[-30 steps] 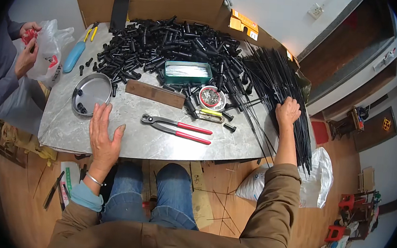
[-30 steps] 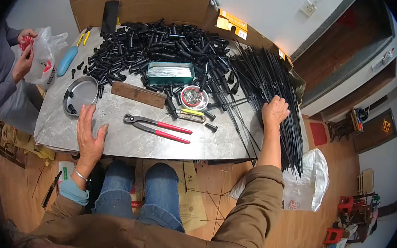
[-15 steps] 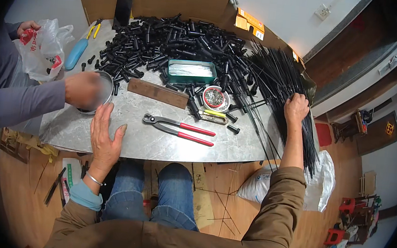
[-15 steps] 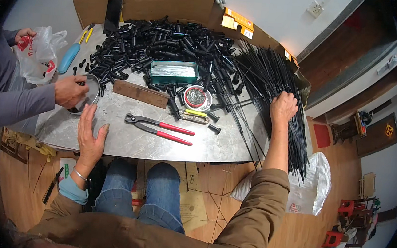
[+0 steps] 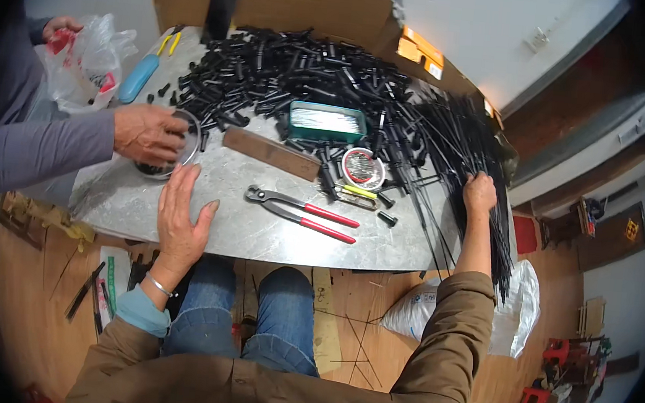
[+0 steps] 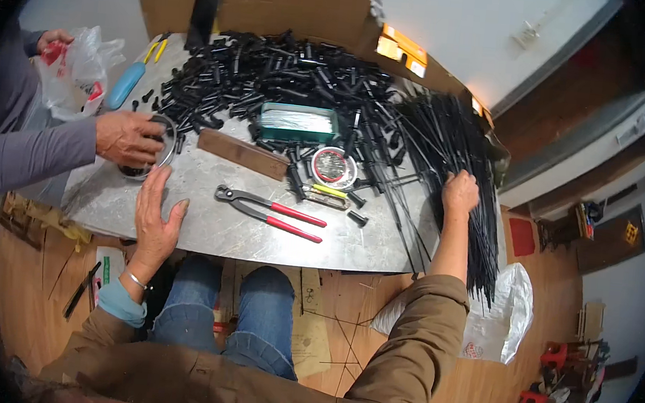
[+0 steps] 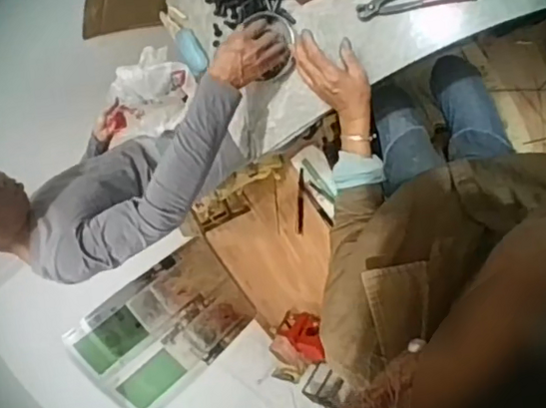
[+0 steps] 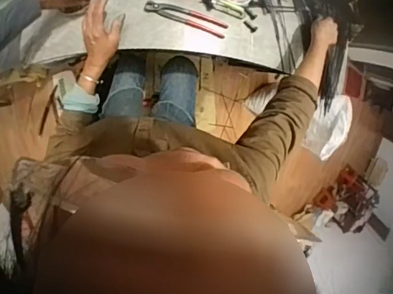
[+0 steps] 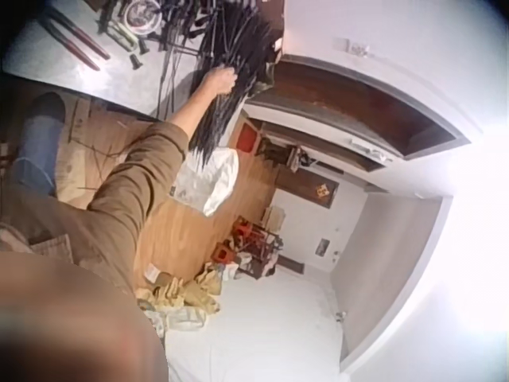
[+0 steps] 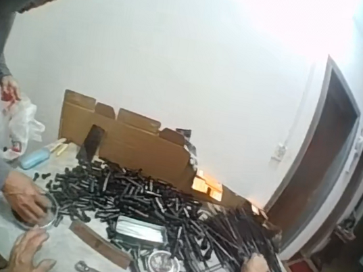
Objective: Assembling industrial components by inserting multiple rods into a central hub and securing them using pliers.
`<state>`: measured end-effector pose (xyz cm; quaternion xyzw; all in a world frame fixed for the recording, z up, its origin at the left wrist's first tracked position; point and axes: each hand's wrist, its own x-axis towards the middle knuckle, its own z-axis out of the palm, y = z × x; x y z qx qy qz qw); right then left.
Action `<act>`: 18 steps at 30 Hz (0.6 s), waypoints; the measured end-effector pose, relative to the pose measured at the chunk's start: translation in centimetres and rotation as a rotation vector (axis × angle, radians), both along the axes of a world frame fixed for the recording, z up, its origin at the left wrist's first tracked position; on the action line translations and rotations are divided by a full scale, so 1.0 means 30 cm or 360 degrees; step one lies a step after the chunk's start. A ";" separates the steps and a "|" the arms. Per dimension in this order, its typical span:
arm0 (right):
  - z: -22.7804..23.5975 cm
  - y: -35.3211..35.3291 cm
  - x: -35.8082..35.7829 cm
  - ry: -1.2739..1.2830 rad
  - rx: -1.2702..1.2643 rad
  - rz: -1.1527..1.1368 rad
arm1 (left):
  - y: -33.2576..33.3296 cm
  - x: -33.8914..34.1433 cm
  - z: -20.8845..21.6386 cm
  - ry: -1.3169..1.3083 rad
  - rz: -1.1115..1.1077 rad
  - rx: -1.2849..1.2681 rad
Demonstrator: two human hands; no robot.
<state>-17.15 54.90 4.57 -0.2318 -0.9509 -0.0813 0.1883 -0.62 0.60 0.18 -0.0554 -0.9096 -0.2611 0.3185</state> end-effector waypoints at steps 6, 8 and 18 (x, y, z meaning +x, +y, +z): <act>-0.041 0.134 0.006 0.0070 0.0361 -0.0085 | 0.017 -0.017 -0.014 0.0055 -0.0059 0.0011; -0.039 0.163 -0.003 0.0074 0.0359 0.0046 | 0.007 0.006 -0.003 0.0034 -0.0064 0.0023; 0.122 0.115 -0.017 -0.0058 0.0275 0.0110 | -0.016 0.024 -0.023 0.0045 -0.0050 0.0019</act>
